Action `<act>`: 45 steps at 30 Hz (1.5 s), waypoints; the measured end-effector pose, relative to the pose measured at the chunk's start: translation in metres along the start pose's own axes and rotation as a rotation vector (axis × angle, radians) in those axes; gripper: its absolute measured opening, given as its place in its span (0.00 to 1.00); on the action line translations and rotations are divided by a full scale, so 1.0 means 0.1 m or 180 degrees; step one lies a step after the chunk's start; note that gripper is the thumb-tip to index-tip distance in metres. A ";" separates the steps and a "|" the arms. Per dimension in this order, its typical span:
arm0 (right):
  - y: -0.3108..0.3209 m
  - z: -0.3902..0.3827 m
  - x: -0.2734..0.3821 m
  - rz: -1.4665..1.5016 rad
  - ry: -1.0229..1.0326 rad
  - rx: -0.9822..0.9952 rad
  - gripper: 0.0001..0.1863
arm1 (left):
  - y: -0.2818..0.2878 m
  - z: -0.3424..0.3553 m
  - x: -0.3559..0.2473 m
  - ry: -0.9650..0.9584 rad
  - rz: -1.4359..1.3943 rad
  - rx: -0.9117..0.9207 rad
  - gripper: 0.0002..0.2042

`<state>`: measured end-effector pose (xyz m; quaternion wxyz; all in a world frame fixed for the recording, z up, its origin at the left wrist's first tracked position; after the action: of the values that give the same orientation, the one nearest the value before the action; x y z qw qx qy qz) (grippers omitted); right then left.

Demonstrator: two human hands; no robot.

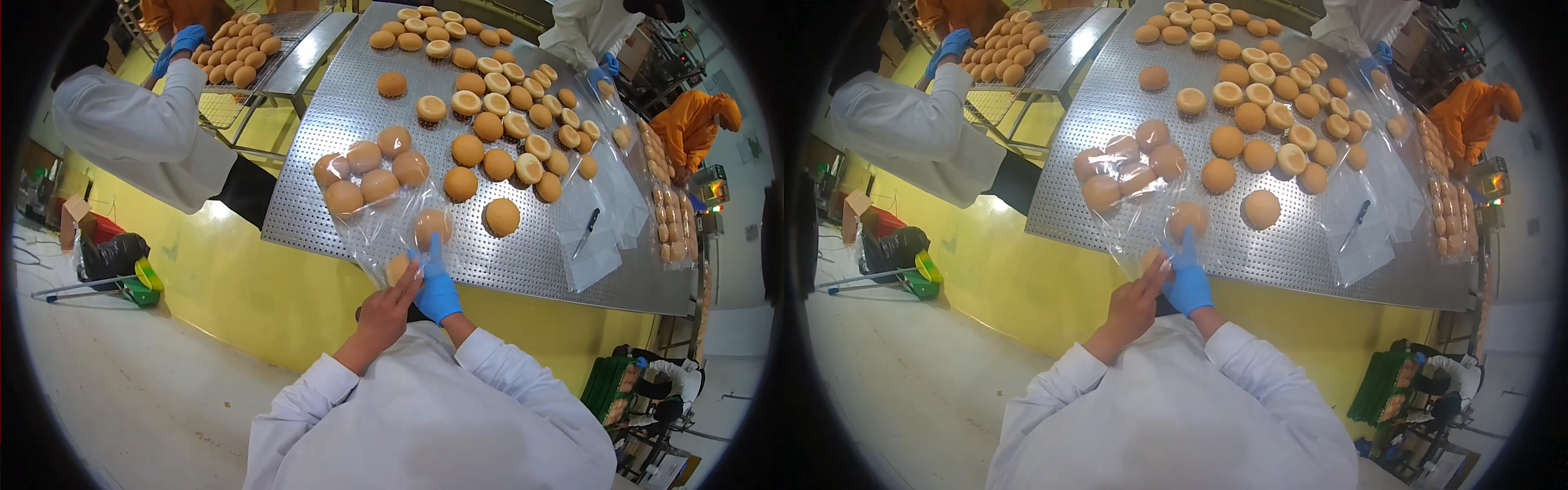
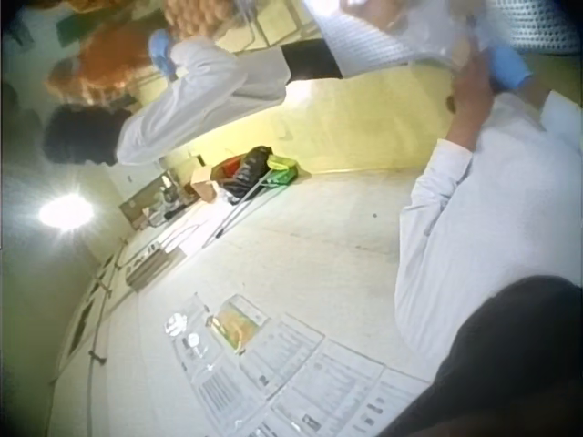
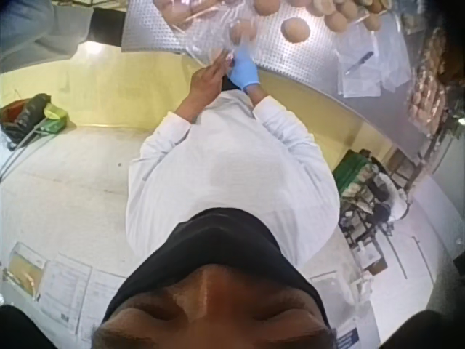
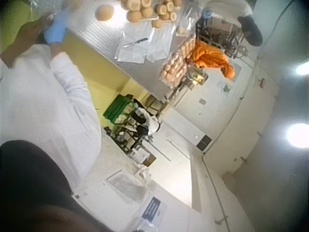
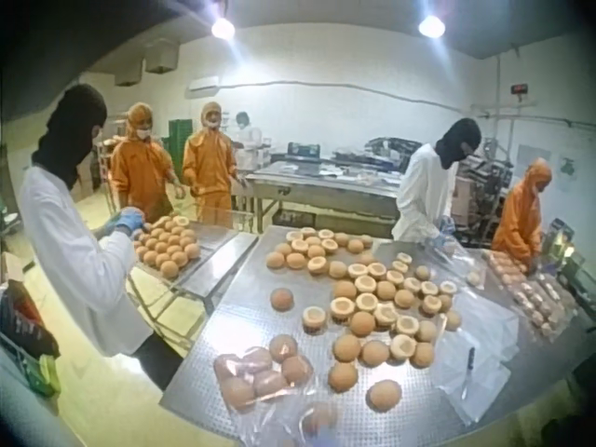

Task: The person places round baked buns into clear plastic bags on a perforated metal table. They arrange the buns in rows within the bags and then fold the top of the bags to close them. The person repeats this process for multiple bags throughout the video.

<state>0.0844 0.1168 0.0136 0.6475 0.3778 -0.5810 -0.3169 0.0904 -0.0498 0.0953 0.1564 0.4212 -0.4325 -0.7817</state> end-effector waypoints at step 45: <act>1.44 1.53 -1.86 0.0204 0.0051 -0.1998 0.17 | -0.67 0.54 -0.05 0.1096 -0.0666 -0.0003 0.28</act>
<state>-0.0944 0.3301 0.0478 0.7467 0.1434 -0.4613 -0.4573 0.0584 0.0209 0.0582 0.1462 0.5912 -0.3529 -0.7103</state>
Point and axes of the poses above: each hand's wrist, its own z-axis towards the middle knuckle, its own y-axis out of the back of the hand, x = y × z, the point moved 1 cm from there along z, towards the middle knuckle, and after that the axes turned 7 degrees about y, right-handed, at the moved point
